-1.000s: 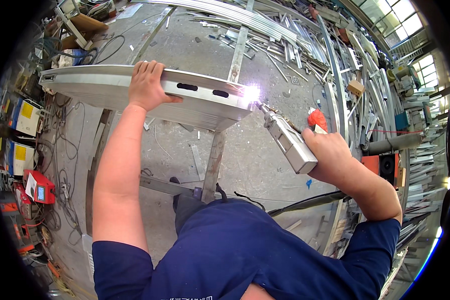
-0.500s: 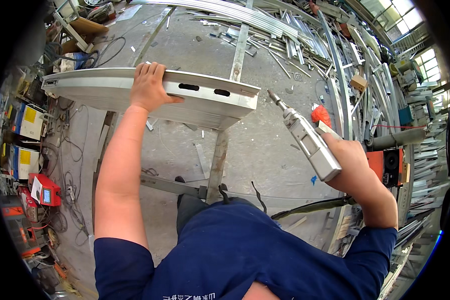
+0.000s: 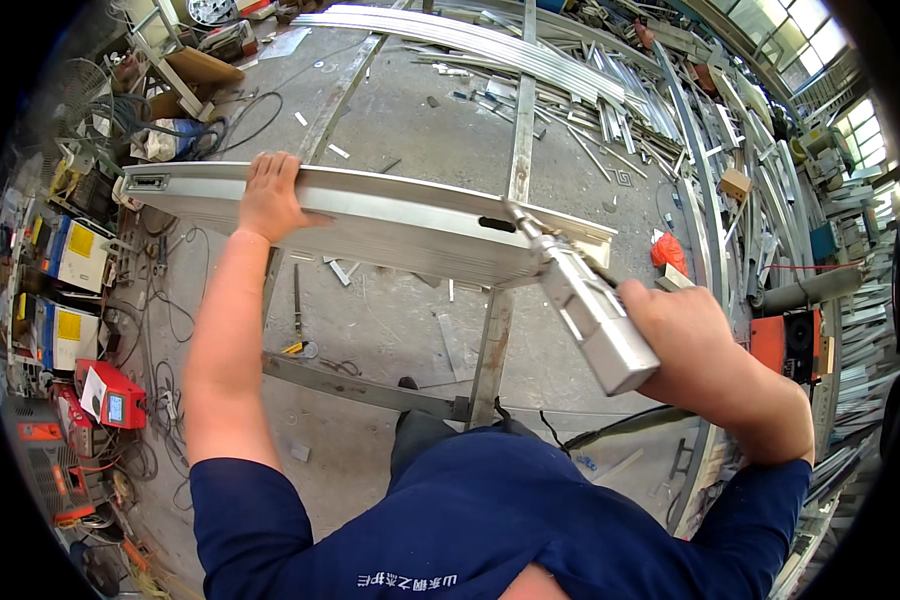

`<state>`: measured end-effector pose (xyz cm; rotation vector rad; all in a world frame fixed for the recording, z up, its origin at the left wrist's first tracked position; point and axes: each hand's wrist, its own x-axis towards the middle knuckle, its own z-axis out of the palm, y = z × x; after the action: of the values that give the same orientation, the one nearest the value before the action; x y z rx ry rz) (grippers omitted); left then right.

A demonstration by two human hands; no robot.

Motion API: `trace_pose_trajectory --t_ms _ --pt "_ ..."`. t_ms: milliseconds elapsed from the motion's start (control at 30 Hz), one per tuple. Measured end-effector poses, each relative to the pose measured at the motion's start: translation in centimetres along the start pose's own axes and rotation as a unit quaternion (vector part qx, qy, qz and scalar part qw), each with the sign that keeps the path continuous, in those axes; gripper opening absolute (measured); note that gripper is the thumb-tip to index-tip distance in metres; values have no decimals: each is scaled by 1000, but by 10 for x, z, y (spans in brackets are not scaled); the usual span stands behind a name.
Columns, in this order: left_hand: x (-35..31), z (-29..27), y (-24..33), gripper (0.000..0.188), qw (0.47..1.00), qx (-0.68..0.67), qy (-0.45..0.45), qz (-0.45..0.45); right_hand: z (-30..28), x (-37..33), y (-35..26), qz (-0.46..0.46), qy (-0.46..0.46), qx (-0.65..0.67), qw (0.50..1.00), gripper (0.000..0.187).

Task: The person aligns a metal strip along the edge of a slatted metal panel and uses a handheld welding tool to tack and weld the seam. They reposition the panel and continue welding along different edges, then flip the panel to weld the opposite side.

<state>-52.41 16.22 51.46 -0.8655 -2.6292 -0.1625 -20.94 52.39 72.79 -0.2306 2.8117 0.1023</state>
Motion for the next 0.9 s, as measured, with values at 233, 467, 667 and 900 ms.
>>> trace_pose_trajectory --t_ms 233,467,667,900 --pt "8 3 3 85 993 -65 89 34 -2 78 -67 -8 -55 9 998 32" --pt "8 7 -1 87 988 -89 121 49 10 109 -84 -10 -50 6 999 30" --pt "5 6 -1 84 987 -89 123 42 11 118 -85 -4 -50 3 999 30" --pt "6 7 -2 92 991 -56 107 53 8 121 -83 -16 -39 2 999 31"
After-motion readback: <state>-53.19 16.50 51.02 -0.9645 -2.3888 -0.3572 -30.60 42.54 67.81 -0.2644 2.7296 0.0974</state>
